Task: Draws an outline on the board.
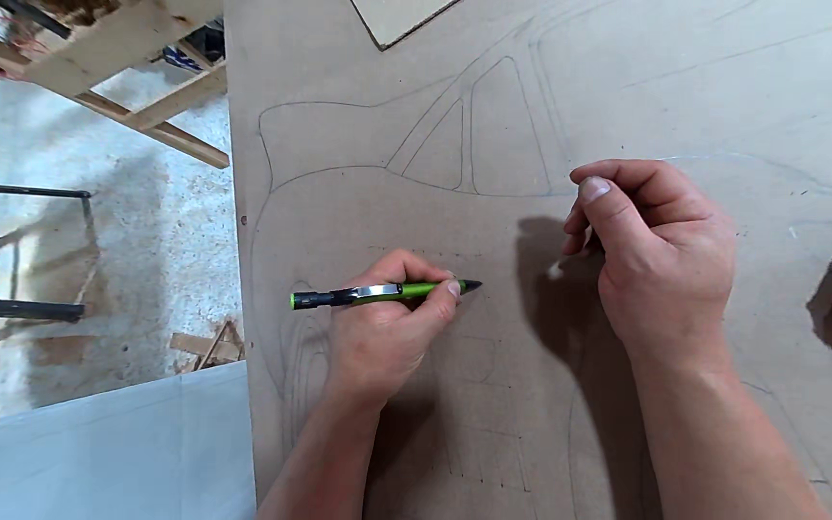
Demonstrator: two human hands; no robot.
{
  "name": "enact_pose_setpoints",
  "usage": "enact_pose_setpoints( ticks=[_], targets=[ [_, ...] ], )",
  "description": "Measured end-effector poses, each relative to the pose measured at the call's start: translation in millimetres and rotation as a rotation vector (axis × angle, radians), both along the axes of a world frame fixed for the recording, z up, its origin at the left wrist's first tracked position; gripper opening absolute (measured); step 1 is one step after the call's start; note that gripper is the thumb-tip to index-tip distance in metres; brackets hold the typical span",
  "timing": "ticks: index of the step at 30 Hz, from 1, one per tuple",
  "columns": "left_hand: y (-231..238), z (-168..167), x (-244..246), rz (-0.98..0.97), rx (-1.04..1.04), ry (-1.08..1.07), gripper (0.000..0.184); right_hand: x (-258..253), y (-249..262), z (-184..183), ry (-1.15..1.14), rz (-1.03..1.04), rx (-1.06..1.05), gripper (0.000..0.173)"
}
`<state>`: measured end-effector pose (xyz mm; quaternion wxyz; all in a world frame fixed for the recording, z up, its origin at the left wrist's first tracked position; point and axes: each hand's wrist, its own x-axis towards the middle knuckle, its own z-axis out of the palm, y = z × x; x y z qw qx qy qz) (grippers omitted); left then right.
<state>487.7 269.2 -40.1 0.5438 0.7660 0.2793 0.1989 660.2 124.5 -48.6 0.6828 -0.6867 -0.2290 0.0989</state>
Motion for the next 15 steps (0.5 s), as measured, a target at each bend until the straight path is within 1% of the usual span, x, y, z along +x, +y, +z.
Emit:
enact_pose_setpoints(
  ticks=[4, 8, 11, 15],
  targets=[
    [5.6, 0.7, -2.5, -0.095, -0.022, -0.018, 0.006, -0.2, 0.2, 0.2, 0.003, -0.003, 0.0, 0.017],
    [5.0, 1.5, -2.1, -0.083, -0.011, 0.006, 0.005, 0.2, 0.0, 0.1, 0.003, 0.0, 0.007, 0.017],
    [-0.5, 0.0, 1.0, 0.026, -0.014, -0.003, 0.005, 0.2, -0.3, 0.1, 0.006, 0.0, 0.001, 0.017],
    [-7.6, -1.4, 8.4, 0.243, -0.012, -0.029, 0.006, 0.3, -0.4, 0.2, 0.003, -0.004, -0.002, 0.017]
  ],
)
